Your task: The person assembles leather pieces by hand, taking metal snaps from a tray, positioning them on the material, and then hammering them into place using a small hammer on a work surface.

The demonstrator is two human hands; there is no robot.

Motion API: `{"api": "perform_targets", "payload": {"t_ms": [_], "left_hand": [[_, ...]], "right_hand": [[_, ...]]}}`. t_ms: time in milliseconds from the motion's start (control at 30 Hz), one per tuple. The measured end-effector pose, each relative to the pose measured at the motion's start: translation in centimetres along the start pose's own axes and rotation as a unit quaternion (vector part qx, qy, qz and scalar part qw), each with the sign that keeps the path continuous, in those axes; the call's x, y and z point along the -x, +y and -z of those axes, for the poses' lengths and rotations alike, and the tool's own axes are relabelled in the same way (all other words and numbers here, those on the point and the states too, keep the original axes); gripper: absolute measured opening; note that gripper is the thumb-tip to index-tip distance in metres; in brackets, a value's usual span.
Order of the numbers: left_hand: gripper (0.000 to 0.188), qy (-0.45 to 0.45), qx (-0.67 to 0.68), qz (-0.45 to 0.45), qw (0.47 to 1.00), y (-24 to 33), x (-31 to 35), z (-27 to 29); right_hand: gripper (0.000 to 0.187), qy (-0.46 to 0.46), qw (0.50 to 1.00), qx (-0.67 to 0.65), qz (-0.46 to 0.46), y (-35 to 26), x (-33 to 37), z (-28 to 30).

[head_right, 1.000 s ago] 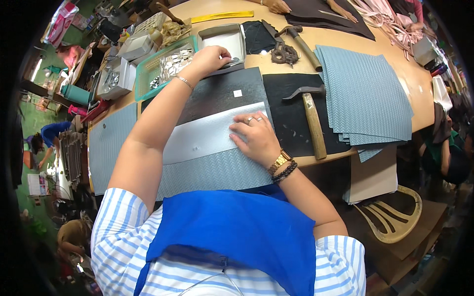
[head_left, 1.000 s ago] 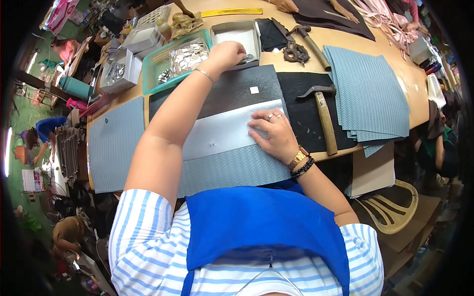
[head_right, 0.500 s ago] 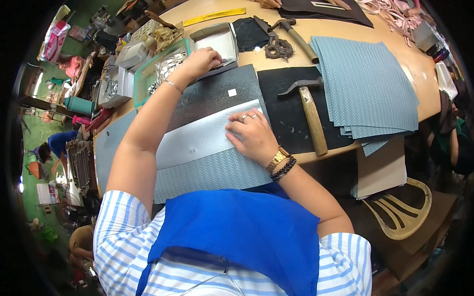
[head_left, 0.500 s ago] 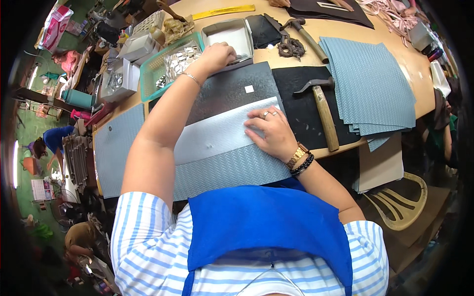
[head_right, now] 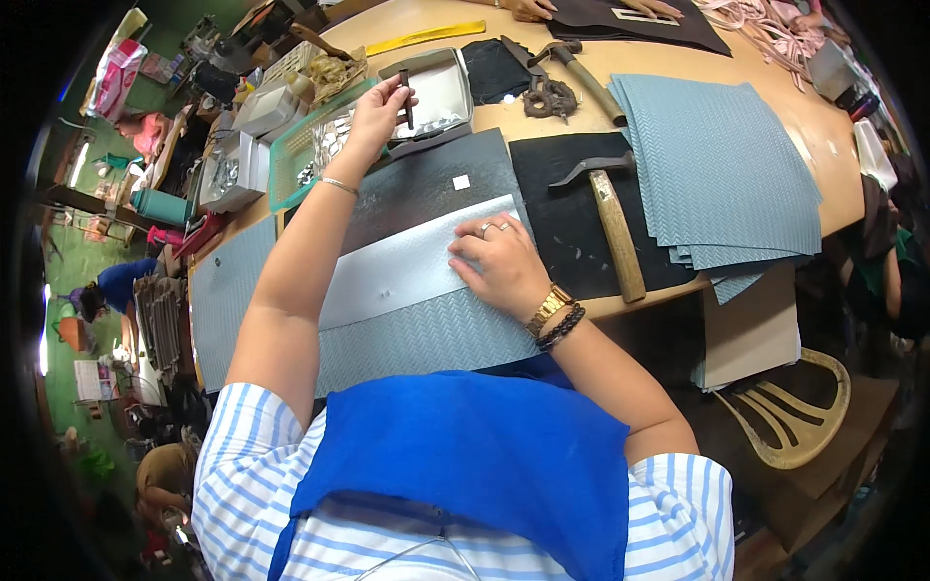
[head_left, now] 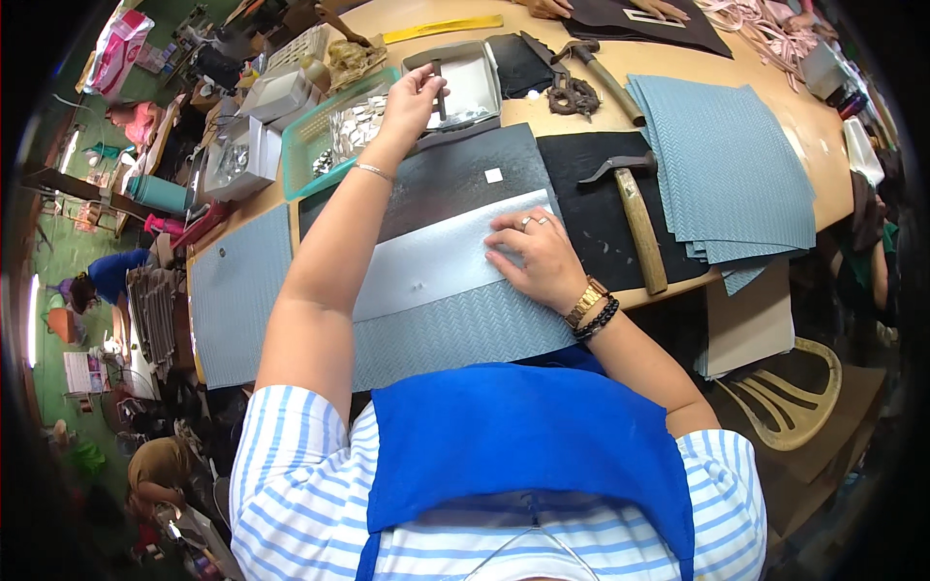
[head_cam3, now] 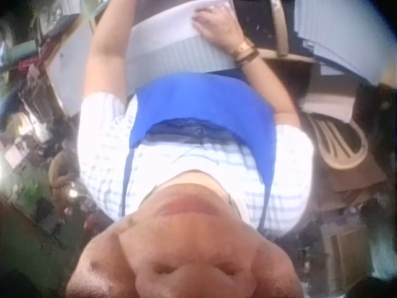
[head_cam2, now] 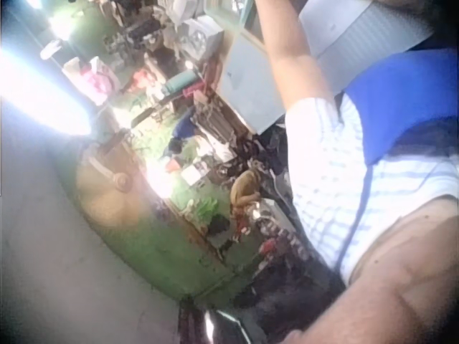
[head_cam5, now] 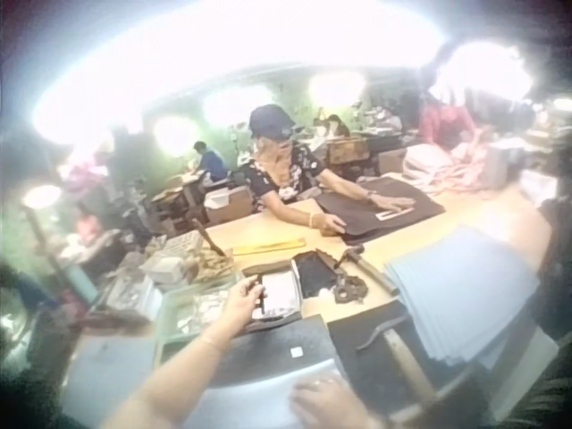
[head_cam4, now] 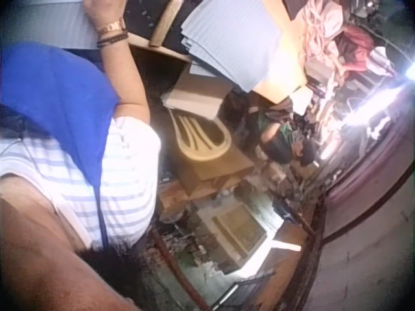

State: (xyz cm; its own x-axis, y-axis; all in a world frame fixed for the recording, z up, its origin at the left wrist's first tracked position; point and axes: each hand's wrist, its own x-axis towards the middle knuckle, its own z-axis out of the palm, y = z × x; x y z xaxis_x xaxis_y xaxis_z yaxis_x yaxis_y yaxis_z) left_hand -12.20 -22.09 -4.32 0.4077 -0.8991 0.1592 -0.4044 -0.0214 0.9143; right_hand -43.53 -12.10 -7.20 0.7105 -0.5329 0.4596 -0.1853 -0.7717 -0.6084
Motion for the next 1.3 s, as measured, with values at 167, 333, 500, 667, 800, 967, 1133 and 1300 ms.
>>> {"api": "perform_targets", "payload": {"t_ms": [167, 333, 500, 667, 800, 967, 1133, 1300], "left_hand": [[0.028, -0.016, 0.179, 0.086, 0.98, 2.9, 3.5, -1.0], [0.02, -0.035, 0.137, 0.006, 0.99, 2.3, 8.1, -2.2], [0.027, -0.011, 0.137, -0.049, 0.989, 1.8, 11.1, -3.9], [0.028, 0.013, 0.094, -0.072, 0.993, 1.2, 11.7, -4.5], [0.029, 0.019, 0.077, -0.072, 0.994, 1.2, 11.9, -4.9], [0.033, 0.024, 0.077, -0.082, 0.993, 0.9, 12.2, -5.1], [0.033, 0.023, 0.065, -0.08, 0.994, 1.0, 12.5, -5.4], [0.029, 0.026, 0.043, -0.093, 0.994, 1.2, 13.1, -5.3]], "right_hand": [[0.013, -0.004, 1.0, 0.004, -0.004, 0.5, 0.2, 0.1], [0.013, 0.003, 1.0, -0.008, 0.003, 0.7, 0.2, -0.3], [0.012, -0.002, 1.0, -0.008, 0.001, 0.7, 0.2, -0.2], [0.012, -0.006, 1.0, -0.003, -0.001, 0.7, 0.3, -0.3], [0.012, -0.005, 1.0, 0.004, -0.002, 0.6, 0.3, -0.3], [0.012, -0.008, 1.0, 0.0, -0.003, 0.7, 0.2, -0.4], [0.013, -0.007, 1.0, 0.009, 0.003, 0.6, 0.2, -0.3], [0.019, 0.083, 0.991, 0.102, 0.015, 0.4, 0.3, 3.0]]}}
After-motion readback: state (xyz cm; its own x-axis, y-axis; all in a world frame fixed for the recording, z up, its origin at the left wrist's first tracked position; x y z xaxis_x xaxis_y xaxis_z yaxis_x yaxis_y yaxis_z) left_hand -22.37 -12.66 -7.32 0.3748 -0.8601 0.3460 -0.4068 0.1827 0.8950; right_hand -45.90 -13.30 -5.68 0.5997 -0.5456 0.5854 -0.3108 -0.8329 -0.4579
